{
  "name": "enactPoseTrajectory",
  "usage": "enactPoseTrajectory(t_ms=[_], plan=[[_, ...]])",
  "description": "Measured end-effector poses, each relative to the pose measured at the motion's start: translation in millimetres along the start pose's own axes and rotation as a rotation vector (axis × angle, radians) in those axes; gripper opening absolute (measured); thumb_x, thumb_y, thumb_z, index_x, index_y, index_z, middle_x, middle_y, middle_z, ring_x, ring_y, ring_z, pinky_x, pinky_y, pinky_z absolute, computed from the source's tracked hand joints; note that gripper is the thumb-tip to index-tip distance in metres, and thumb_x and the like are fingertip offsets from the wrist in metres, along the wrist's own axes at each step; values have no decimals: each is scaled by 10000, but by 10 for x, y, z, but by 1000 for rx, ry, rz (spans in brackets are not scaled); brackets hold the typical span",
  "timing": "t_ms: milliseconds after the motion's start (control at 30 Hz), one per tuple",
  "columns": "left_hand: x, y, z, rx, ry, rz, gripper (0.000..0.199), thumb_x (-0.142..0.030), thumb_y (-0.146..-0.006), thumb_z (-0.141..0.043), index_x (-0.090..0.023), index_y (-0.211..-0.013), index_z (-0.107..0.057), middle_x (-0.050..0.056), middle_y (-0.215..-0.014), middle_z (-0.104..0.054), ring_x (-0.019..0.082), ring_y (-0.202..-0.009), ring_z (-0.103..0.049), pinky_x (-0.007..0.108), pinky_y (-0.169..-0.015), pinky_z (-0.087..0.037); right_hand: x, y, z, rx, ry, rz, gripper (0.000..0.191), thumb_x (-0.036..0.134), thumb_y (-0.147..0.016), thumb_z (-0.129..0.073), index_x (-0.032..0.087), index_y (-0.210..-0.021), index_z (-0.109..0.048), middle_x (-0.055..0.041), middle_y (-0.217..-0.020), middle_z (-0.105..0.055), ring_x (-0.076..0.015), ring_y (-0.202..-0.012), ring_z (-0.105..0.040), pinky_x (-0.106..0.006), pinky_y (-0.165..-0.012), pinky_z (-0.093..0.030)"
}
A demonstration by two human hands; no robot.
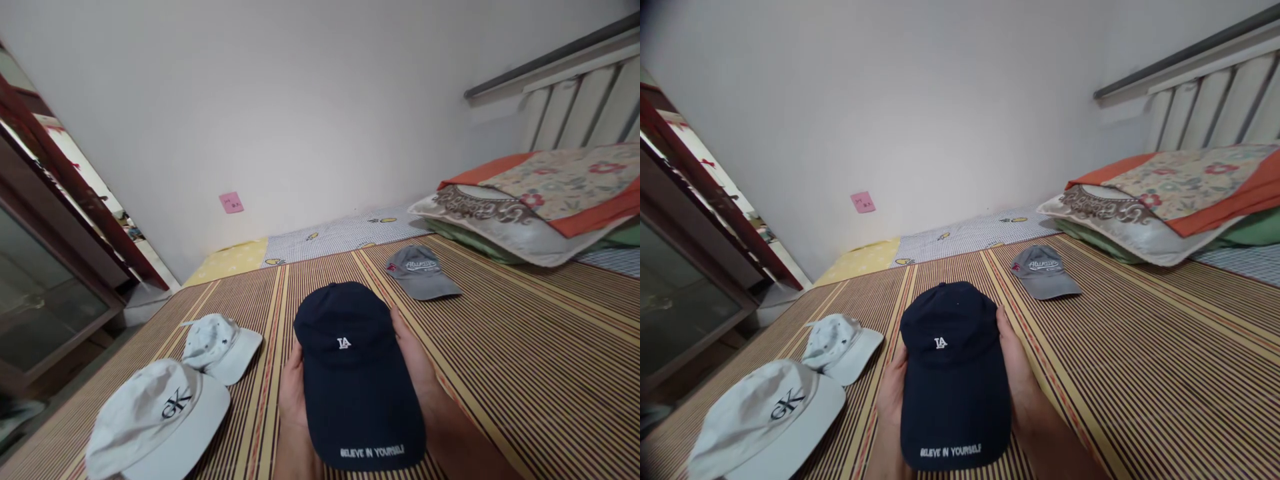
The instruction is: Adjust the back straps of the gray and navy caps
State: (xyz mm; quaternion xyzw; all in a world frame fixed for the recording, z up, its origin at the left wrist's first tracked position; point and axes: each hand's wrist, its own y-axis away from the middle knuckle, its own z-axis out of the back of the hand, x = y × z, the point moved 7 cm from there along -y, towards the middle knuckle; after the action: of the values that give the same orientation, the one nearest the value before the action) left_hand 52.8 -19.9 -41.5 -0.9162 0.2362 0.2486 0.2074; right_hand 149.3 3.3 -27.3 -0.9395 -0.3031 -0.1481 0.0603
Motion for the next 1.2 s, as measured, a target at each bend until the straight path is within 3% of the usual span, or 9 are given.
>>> enactPoseTrajectory(t_ms=[167,300,467,600,767,1000,1200], plan=[[-1,-23,-59,13,5,-117,707,-550,-1072,-85,-240,-1448,-597,76,-1439,-636,255,-1457,-466,449,-1299,-78,7,12,42,35,15,13,635,602,-1036,-277,212,-1271,-720,-101,-1290,-752,-286,-1372,-571,-546,-1192,-364],[69,-22,4,-54,9,-96,718,-592,-1056,-87,-243,-1517,-514,74,-1537,-545,272,-1532,-335,484,-1296,-47,28,11,63,25,51,19,618,603,-1027,-301,220,-1288,-711,-104,-1327,-732,-304,-1385,-558,-580,-1192,-350],[72,21,145,-91,36,-99,693,-621,-1053,-149,-261,-1516,-518,43,-1628,-432,273,-1574,-223,488,-1293,-29,100,-8,123,-4,81,102,687,729,-959,-324,281,-1337,-682,-78,-1353,-719,-306,-1428,-513,-597,-1202,-331],[66,49,180,-87,65,-100,719,-665,-1037,-174,-250,-1530,-493,48,-1637,-414,271,-1583,-185,478,-1292,-9,40,6,147,-4,63,38,743,733,-969,-274,243,-1375,-658,-106,-1383,-697,-304,-1443,-495,-590,-1207,-317],[58,40,118,-34,46,-118,759,-710,-1015,-151,-265,-1551,-454,54,-1615,-446,268,-1581,-190,470,-1290,20,-33,2,216,31,41,-75,757,745,-953,-291,230,-1364,-664,-111,-1389,-693,-301,-1439,-500,-578,-1209,-313],[-10,-3,-60,97,1,-142,749,-601,-1052,-34,-241,-1525,-490,25,-1582,-480,221,-1575,-211,397,-1282,70,69,-46,318,-51,89,70,608,675,-979,-396,293,-1379,-649,-75,-1395,-693,-286,-1428,-518,-574,-1209,-326],[-221,67,-297,234,-14,-160,802,-539,-1044,72,-226,-1520,-493,26,-1542,-530,214,-1561,-257,385,-1278,82,-77,-131,209,-4,71,4,564,534,-1061,-362,169,-1404,-622,-154,-1358,-706,-279,-1413,-536,-558,-1220,-317]])
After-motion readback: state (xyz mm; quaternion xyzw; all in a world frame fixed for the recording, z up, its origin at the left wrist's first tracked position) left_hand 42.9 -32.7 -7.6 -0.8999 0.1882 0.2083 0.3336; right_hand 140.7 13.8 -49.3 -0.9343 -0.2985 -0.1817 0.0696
